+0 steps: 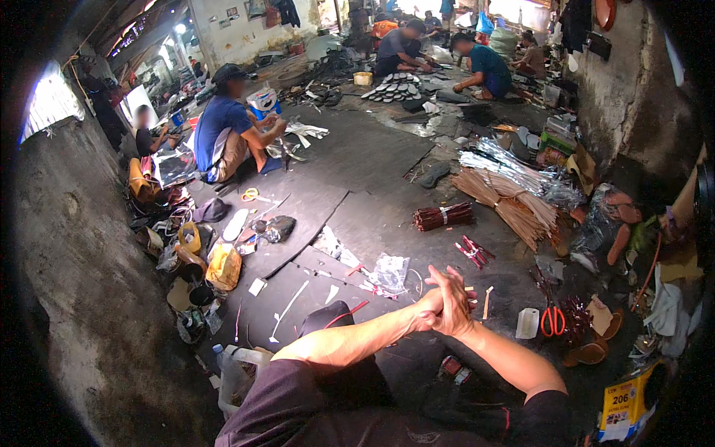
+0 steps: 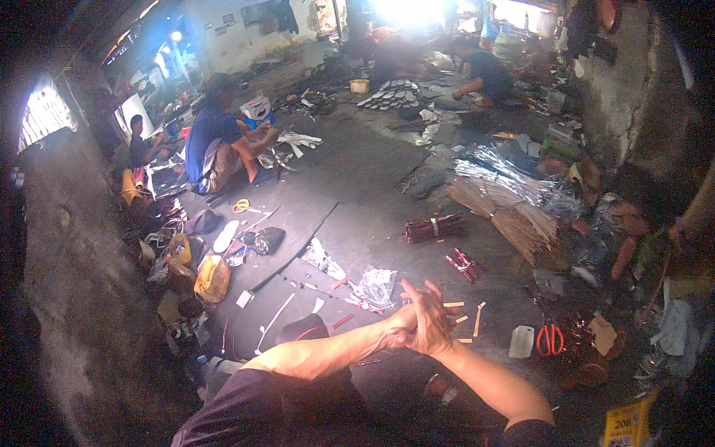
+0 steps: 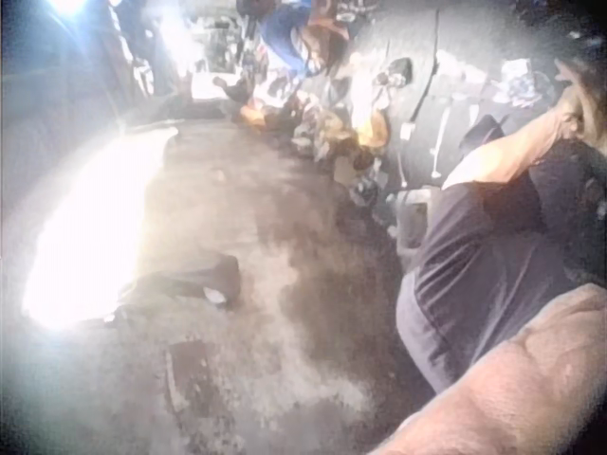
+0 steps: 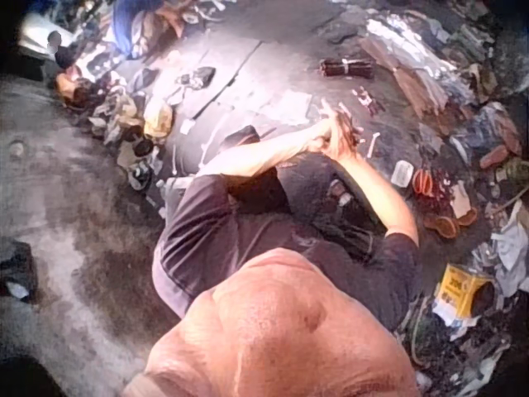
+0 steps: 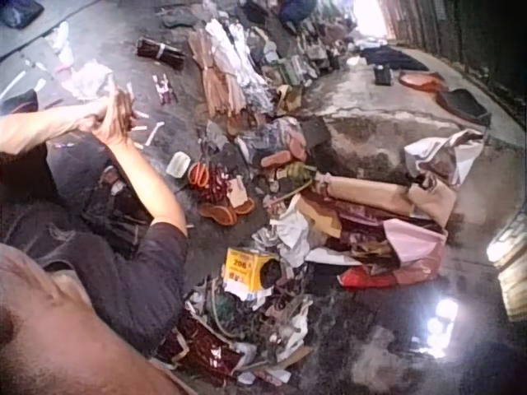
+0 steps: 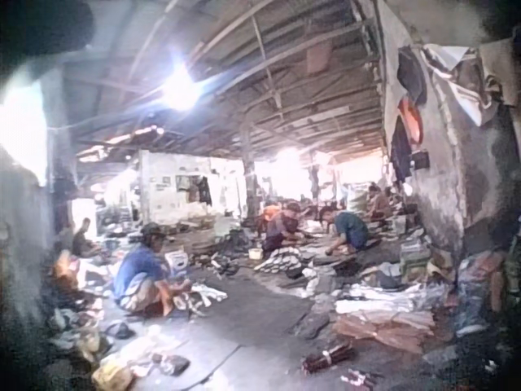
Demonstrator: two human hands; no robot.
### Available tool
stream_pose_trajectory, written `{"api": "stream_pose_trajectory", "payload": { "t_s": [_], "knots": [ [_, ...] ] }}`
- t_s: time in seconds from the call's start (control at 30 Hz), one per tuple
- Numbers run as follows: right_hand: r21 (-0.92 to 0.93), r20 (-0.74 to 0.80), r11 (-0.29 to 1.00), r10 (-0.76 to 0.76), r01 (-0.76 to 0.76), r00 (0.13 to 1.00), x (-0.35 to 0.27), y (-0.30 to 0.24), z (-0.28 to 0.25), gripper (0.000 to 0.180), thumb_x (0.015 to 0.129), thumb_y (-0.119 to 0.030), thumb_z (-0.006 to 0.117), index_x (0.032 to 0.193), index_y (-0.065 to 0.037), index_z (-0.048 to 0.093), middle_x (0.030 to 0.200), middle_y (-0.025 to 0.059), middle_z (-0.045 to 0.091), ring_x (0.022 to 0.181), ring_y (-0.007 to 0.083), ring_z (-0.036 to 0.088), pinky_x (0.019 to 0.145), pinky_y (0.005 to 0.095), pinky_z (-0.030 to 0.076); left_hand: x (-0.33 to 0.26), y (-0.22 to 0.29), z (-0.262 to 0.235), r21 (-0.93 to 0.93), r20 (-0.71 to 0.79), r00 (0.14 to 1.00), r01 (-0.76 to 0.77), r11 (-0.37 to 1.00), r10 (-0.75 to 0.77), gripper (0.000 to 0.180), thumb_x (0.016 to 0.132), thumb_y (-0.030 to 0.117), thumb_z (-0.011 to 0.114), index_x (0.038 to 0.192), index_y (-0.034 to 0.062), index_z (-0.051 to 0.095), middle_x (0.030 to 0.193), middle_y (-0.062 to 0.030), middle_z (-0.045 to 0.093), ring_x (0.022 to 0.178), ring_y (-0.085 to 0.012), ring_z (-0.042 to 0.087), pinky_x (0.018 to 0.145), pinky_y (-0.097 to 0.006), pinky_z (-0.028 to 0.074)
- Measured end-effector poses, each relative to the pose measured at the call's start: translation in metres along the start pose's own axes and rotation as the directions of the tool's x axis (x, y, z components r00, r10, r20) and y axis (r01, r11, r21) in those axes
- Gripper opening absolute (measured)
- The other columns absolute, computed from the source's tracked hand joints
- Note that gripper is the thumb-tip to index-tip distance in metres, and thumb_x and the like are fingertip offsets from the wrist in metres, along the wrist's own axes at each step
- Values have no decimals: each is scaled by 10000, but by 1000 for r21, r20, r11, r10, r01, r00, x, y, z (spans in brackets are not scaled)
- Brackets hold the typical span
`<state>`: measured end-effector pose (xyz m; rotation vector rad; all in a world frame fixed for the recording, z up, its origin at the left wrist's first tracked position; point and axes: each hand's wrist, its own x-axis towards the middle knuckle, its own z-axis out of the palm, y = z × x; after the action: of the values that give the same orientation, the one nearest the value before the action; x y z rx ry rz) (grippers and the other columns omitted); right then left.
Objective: The person cuts small wooden sticks with scissors and then wraps red ribbon around them. The person arranges the finished sticks on the floor.
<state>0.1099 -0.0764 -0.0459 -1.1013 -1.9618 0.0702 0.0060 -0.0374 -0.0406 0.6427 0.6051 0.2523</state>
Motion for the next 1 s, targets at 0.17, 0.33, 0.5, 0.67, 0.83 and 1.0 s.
{"api": "stream_pose_trajectory", "payload": {
  "t_s": [0.17, 0.33, 0.5, 0.67, 0.83, 1.0],
  "knots": [
    [40, 37, 993, -110, 109, 993, -1, 5, 5, 944, 847, -712, 562, 1445, -2, 386, 1075, 180, 656, 1014, 327, 646, 969, 474, 466, -26, 9, -1, 108, -62, 997, 43, 993, -36, 552, 1050, 373, 321, 1435, -18, 380, 1479, -197, 412, 1320, -298, 467, 1006, -462, 484],
    [50, 217, 973, 209, -225, 953, -1, 58, -19, 1002, 791, -598, 718, 1521, -76, 271, 938, 153, 680, 851, 331, 689, 791, 451, 534, -32, 22, 5, 386, -79, 994, -38, 922, 75, 634, 1054, 444, 312, 1443, -52, 381, 1495, -207, 415, 1309, -312, 496, 1046, -431, 455],
    [-76, 262, 959, 283, -273, 923, -5, 93, -36, 1024, 789, -575, 732, 1547, -121, 214, 850, 131, 665, 835, 326, 692, 757, 441, 528, -5, 19, -2, 412, -6, 994, -95, 906, 107, 645, 1045, 487, 347, 1428, -26, 430, 1427, -193, 505, 1246, -299, 544, 1063, -394, 430],
    [-217, -12, 821, 539, -528, 842, -26, 136, -75, 910, 830, -462, 737, 1522, -101, 269, 1347, 290, 534, 1159, 477, 568, 963, 516, 463, 2, 63, -21, 573, 79, 974, -219, 790, 213, 578, 1041, 462, 398, 1437, 45, 455, 1384, -181, 550, 1259, -281, 545, 1096, -410, 409],
    [-279, -479, 444, 704, -851, 524, -124, 190, -146, 842, 856, -390, 712, 1481, 4, 308, 1381, 311, 483, 1263, 479, 470, 1077, 525, 355, -7, 142, -74, 981, 134, 895, -179, 68, 425, 456, 1014, 343, 522, 1320, 8, 565, 1290, -158, 625, 1169, -257, 609, 983, -368, 482],
    [-363, -670, -257, 740, -896, 59, -240, 207, -180, 895, 832, -432, 715, 1503, -43, 270, 1321, 276, 520, 1227, 428, 513, 1001, 515, 440, -10, 120, -211, 943, -182, 838, 297, -149, 515, 466, 928, 447, 598, 1201, 76, 666, 1174, -186, 683, 1144, -355, 627, 939, -438, 499]
  ]
}}
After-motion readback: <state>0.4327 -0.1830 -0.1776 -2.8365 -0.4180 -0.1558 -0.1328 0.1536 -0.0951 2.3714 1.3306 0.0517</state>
